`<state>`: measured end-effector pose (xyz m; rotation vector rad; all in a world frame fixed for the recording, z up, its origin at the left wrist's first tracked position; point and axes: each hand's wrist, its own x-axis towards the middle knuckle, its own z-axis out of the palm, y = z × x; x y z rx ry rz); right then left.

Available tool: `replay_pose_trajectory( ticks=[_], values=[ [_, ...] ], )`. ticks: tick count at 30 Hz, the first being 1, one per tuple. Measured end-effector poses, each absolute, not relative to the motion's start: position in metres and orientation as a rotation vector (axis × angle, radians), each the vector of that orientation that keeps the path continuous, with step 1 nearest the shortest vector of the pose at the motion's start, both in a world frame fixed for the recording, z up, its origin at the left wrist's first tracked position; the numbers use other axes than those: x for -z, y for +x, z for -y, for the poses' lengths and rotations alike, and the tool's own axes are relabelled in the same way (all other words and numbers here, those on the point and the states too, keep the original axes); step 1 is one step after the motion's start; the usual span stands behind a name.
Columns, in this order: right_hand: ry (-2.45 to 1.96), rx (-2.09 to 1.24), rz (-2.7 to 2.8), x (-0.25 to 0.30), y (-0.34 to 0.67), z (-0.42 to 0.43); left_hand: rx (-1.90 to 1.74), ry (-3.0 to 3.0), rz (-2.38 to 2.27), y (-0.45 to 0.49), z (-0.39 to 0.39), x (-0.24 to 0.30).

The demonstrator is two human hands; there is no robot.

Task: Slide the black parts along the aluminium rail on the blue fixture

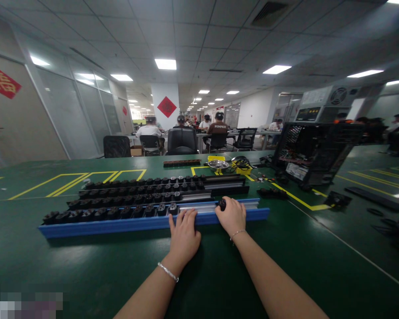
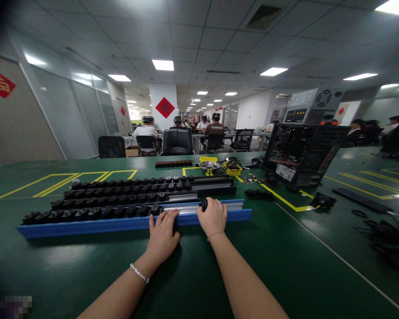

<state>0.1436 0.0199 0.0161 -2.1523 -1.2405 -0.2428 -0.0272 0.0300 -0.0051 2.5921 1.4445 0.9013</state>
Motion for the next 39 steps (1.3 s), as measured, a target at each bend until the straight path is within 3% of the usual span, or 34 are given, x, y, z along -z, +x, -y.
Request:
replay_pose_trajectory(
  ticks=[39],
  values=[
    [-2.159,0.219,1.220,-0.0178,0.1502,-0.0176,-0.860,2.603,-1.473,-0.0270,-0.0285,0.0019]
  ],
)
